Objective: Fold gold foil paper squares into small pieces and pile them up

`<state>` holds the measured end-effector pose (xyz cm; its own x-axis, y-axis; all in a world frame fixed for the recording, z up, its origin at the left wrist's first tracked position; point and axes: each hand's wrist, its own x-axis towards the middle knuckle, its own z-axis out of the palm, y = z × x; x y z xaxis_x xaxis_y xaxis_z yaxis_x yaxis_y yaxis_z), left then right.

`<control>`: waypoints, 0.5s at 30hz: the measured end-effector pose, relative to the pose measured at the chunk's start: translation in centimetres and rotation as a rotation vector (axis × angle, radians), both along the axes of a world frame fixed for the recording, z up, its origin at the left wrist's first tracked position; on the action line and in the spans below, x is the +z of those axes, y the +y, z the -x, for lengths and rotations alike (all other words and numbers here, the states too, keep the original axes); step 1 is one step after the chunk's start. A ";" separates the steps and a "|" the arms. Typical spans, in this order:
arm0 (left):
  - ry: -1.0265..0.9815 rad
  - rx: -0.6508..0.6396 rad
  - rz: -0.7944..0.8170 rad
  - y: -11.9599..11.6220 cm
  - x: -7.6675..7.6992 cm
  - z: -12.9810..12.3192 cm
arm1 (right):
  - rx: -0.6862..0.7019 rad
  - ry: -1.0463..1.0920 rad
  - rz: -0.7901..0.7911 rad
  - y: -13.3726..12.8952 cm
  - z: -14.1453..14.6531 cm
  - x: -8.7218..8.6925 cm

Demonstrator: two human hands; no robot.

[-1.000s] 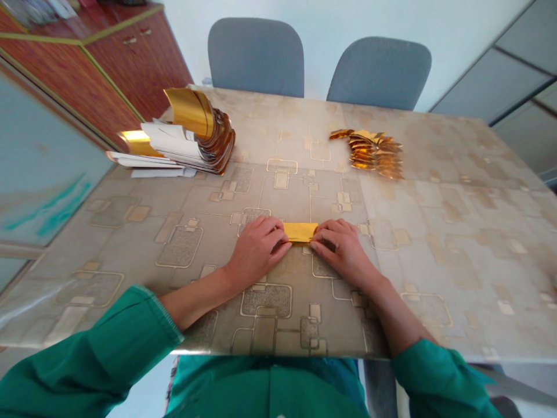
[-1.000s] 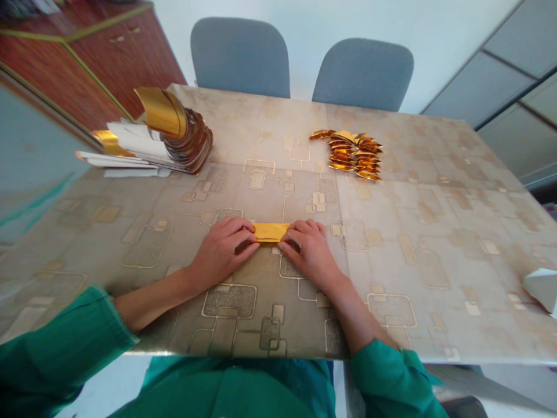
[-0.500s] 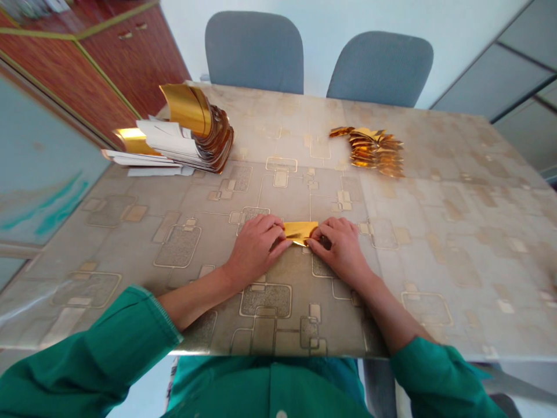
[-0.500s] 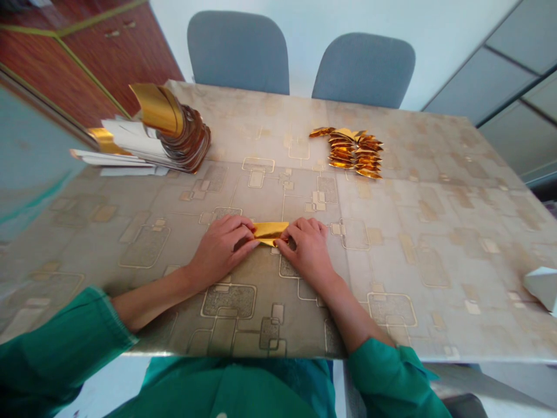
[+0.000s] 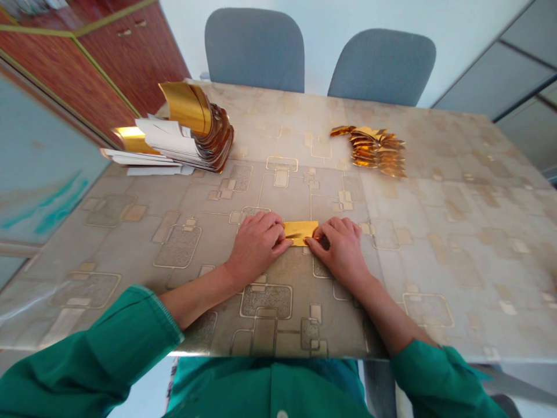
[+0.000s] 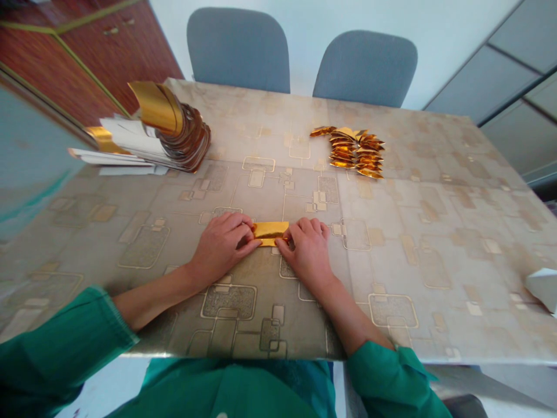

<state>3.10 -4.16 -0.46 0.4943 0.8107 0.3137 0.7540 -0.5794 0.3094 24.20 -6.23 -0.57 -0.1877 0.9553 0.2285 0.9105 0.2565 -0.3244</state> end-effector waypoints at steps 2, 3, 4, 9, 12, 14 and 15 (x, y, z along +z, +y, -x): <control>0.004 0.001 0.009 0.0 0.0 0.0 | 0.001 -0.015 -0.008 0.0 0.0 0.0; 0.008 0.003 0.014 0.0 0.0 0.0 | 0.004 -0.023 -0.006 0.1 0.0 0.0; 0.013 0.006 0.018 0.0 0.0 0.0 | 0.005 -0.032 -0.001 0.1 0.0 0.0; 0.031 0.014 0.023 0.0 0.2 -0.1 | -0.015 -0.058 0.041 0.1 0.1 0.2; 0.031 0.018 0.014 0.0 0.2 -0.1 | -0.012 -0.054 0.040 0.1 0.1 0.3; 0.037 0.021 0.007 0.1 0.1 0.0 | -0.003 -0.050 0.028 0.1 0.1 0.3; 0.045 0.032 0.004 0.1 0.1 0.1 | 0.001 -0.048 0.021 0.1 0.1 0.3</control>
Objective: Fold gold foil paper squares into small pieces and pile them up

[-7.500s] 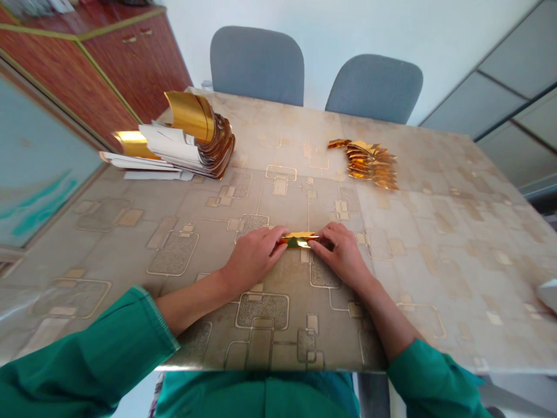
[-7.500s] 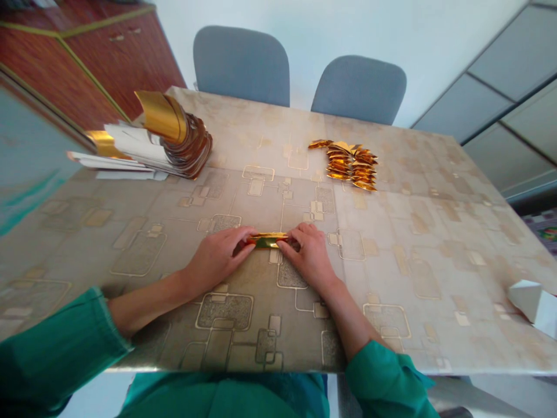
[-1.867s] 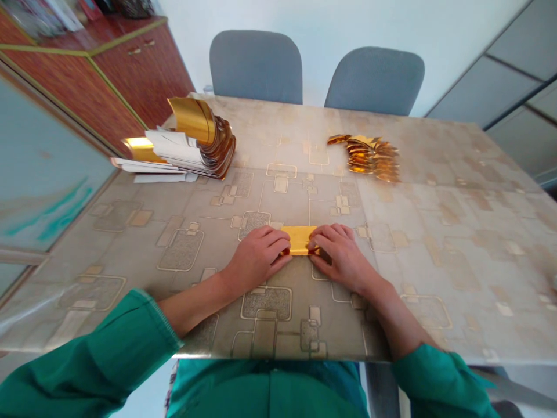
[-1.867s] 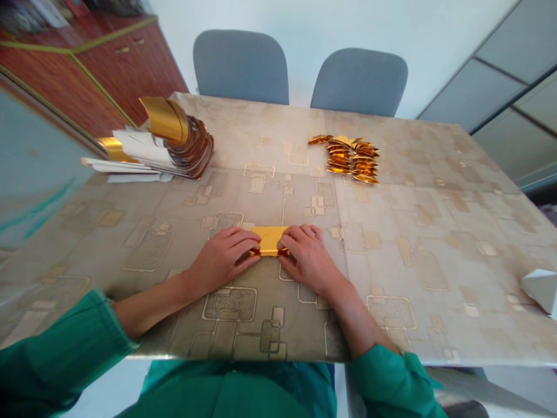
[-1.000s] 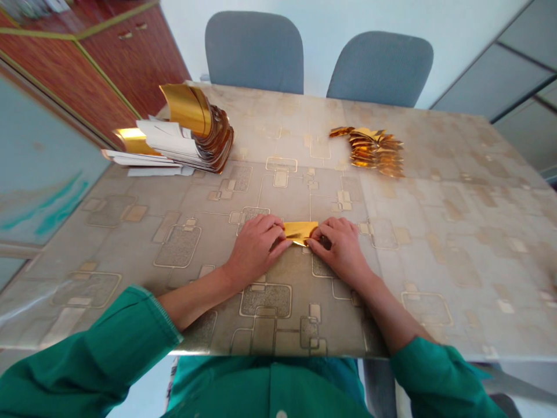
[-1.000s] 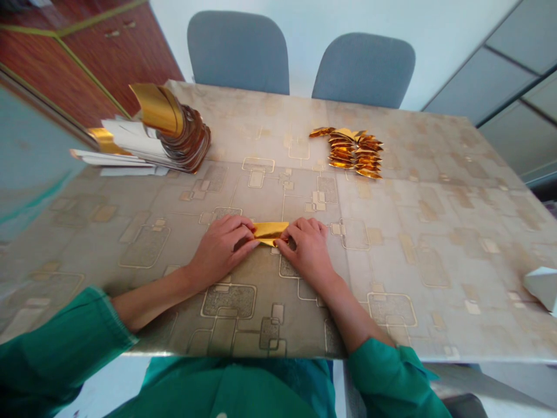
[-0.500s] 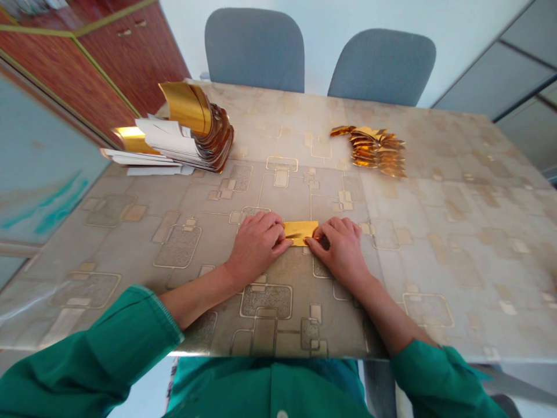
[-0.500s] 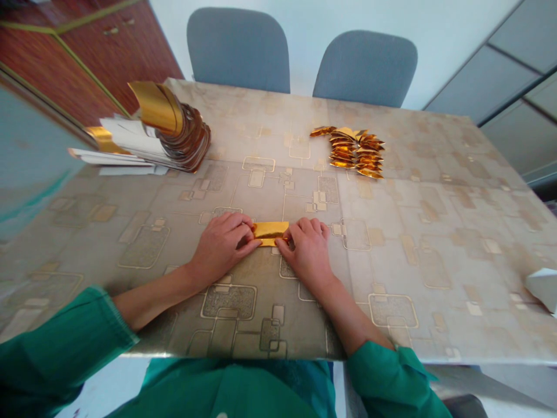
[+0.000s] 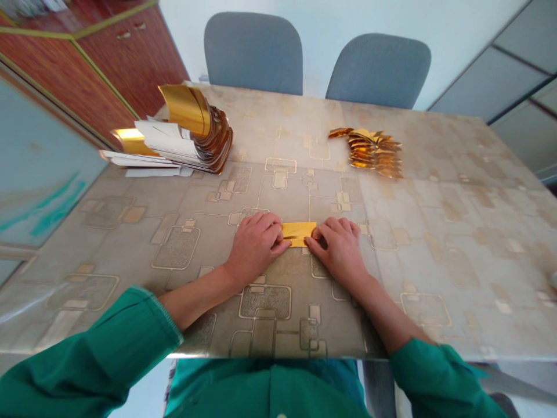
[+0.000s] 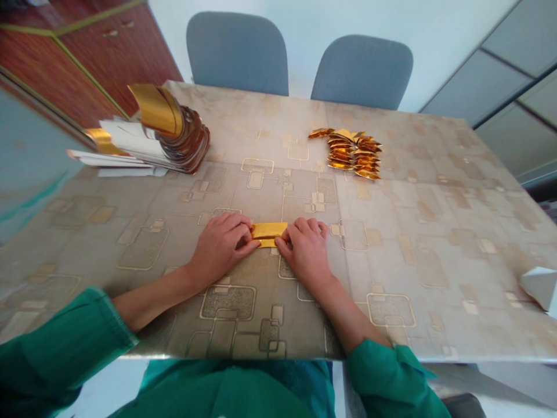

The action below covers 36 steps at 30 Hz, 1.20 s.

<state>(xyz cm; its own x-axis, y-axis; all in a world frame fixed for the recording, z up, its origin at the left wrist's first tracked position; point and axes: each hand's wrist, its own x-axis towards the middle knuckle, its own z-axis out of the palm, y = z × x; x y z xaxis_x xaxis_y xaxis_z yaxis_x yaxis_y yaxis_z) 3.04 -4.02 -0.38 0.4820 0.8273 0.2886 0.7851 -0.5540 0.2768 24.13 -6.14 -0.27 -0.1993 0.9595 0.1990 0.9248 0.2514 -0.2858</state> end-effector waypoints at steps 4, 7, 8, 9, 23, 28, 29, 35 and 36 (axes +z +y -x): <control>0.040 -0.003 -0.074 0.0 -0.1 0.3 | 0.005 -0.003 -0.014 0.0 0.0 0.0; 0.058 -0.183 -0.244 -0.6 0.2 0.2 | 0.005 -0.011 -0.025 0.1 0.1 -0.1; 0.064 -0.251 -0.291 -1.0 0.3 0.1 | 0.005 -0.016 -0.027 0.1 0.1 -0.1; 0.068 -0.293 -0.322 -1.4 0.4 -0.1 | 0.004 -0.023 -0.028 0.2 0.1 -0.2; 0.170 -0.333 -0.104 -2.8 -0.4 -0.2 | 0.010 0.002 0.002 0.2 -0.3 -0.2; 0.108 -0.346 -0.065 -2.8 -0.6 0.6 | 0.001 0.067 0.001 0.3 -1.3 -0.7; 0.103 -0.347 -0.067 -2.9 -0.7 0.6 | 0.000 0.071 -0.001 0.3 -1.4 -0.7; 0.121 -0.360 -0.045 -2.9 -0.8 0.6 | 0.205 0.026 -0.086 -0.3 -0.7 0.5; 0.123 -0.363 -0.039 -2.8 -0.8 0.7 | 0.269 0.022 -0.079 -0.5 -0.3 0.6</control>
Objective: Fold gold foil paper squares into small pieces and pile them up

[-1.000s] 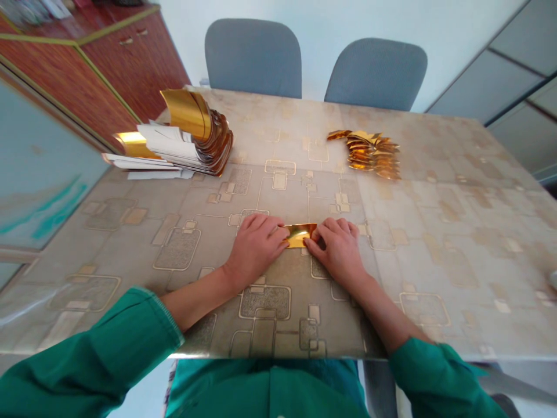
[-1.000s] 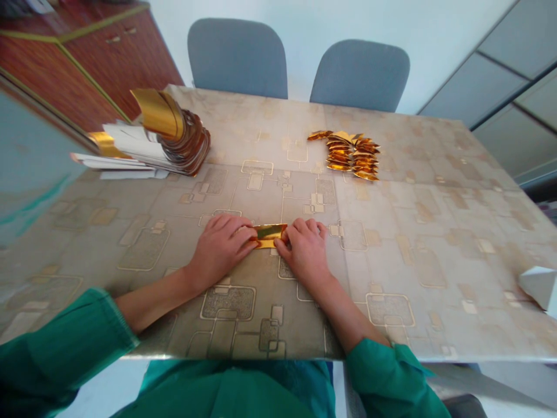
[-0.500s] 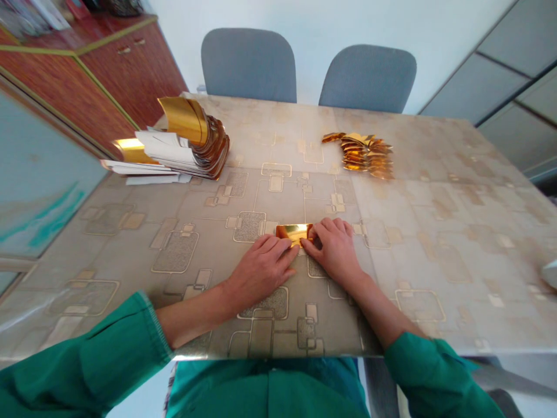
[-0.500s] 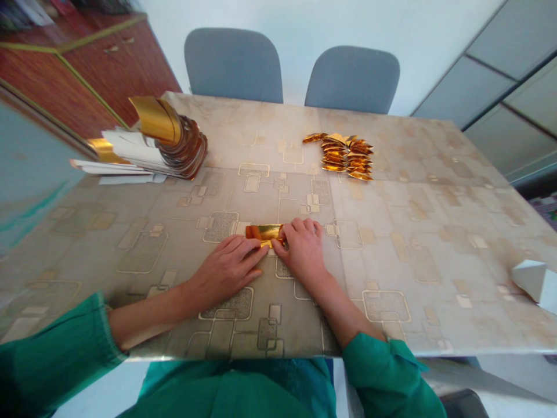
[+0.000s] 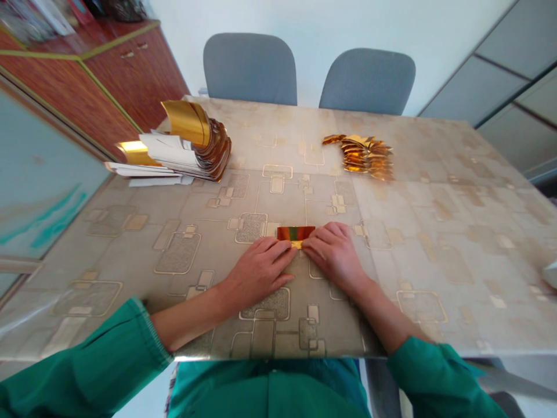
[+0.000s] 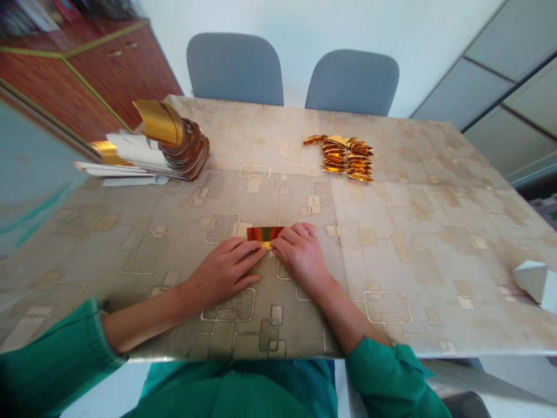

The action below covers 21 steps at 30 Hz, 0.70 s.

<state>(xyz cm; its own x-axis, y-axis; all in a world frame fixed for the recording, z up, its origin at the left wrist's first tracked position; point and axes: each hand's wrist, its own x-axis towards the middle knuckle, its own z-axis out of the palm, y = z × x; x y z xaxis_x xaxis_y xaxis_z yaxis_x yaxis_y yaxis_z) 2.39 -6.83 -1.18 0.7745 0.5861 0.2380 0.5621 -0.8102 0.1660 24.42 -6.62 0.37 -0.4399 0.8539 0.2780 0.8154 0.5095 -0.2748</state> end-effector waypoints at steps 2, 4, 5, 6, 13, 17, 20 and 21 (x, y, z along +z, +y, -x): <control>0.003 -0.003 0.010 0.1 0.1 0.0 | 0.051 -0.009 0.037 -0.2 0.8 -0.1; 0.005 -0.003 0.016 0.2 0.2 0.1 | -0.021 -0.030 0.065 -0.2 1.6 -0.5; 0.006 0.000 0.018 0.3 0.2 0.1 | -0.060 -0.041 0.069 -0.2 1.9 -0.7; 0.006 0.004 0.019 0.3 0.3 0.2 | -0.093 -0.051 0.072 -0.1 2.1 -0.9; -0.024 0.048 -0.024 0.2 0.5 1.2 | -0.219 -0.032 0.110 -0.1 2.1 -0.8; -0.040 0.080 -0.108 0.0 0.3 2.0 | -0.267 -0.020 0.128 -0.2 1.9 -0.7; -0.049 0.084 -0.154 -0.2 0.2 2.3 | -0.291 -0.020 0.104 -0.2 1.7 -0.8; -0.055 0.086 -0.168 -0.2 0.3 2.2 | -0.296 -0.022 0.097 -0.2 1.7 -0.8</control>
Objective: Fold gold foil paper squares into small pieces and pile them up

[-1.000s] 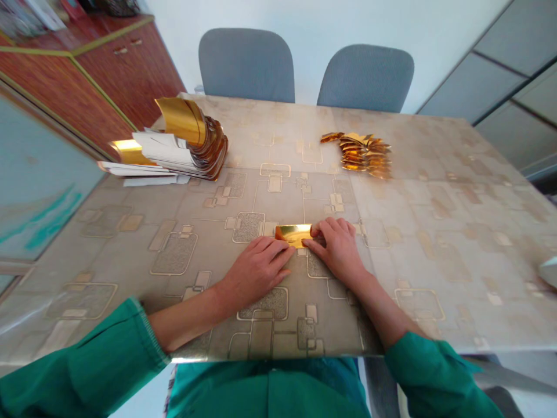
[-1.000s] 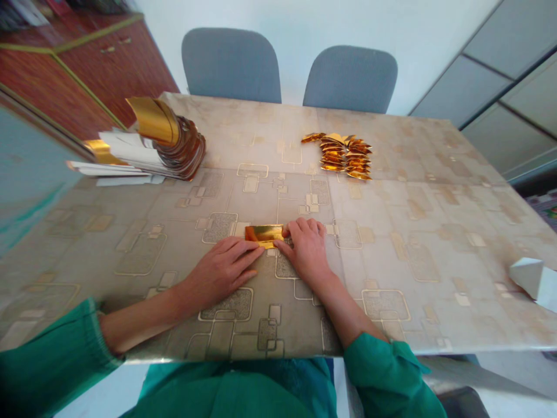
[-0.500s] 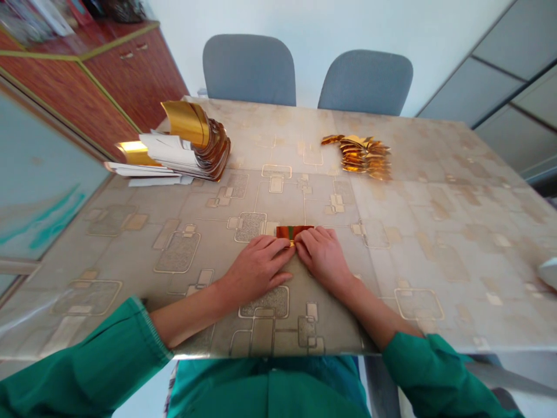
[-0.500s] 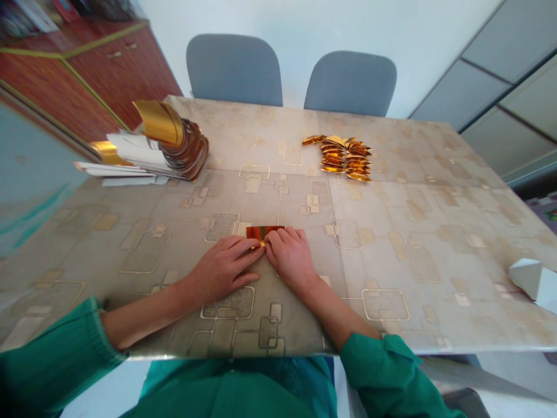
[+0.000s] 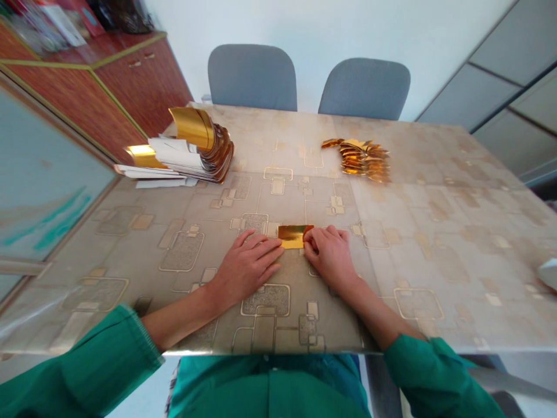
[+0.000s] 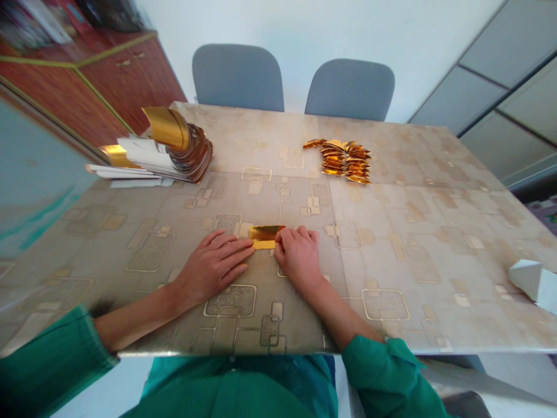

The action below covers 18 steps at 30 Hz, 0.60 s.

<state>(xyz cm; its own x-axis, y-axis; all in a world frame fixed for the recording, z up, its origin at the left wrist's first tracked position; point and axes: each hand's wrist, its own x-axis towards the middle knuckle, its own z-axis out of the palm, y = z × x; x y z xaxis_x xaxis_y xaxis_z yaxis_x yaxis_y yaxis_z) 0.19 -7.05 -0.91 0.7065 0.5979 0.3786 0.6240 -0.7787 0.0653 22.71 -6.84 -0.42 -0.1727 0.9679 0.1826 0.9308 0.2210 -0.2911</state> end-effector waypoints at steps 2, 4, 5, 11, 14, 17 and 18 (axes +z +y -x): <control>-0.015 -0.001 -0.025 0.1 0.1 -0.4 | -0.003 -0.011 -0.009 0.0 0.0 -0.1; -0.024 -0.007 -0.044 0.3 0.3 -1.0 | -0.004 -0.025 -0.022 0.1 0.2 -0.2; -0.022 -0.016 -0.052 0.5 0.3 -1.4 | -0.005 -0.032 -0.029 0.1 0.3 -0.2; 0.021 -0.067 -0.081 1.7 -0.2 -2.4 | -0.009 -0.035 -0.030 0.4 0.4 -0.3; 0.016 -0.072 -0.057 1.7 -0.2 -1.8 | -0.029 -0.058 -0.018 0.4 0.0 -0.2; -0.002 -0.090 -0.050 1.5 -0.1 -1.0 | -0.059 -0.095 -0.001 0.4 -0.2 0.0; -0.009 -0.092 -0.051 1.5 0.0 -0.7 | -0.065 -0.106 0.000 0.4 -0.3 0.0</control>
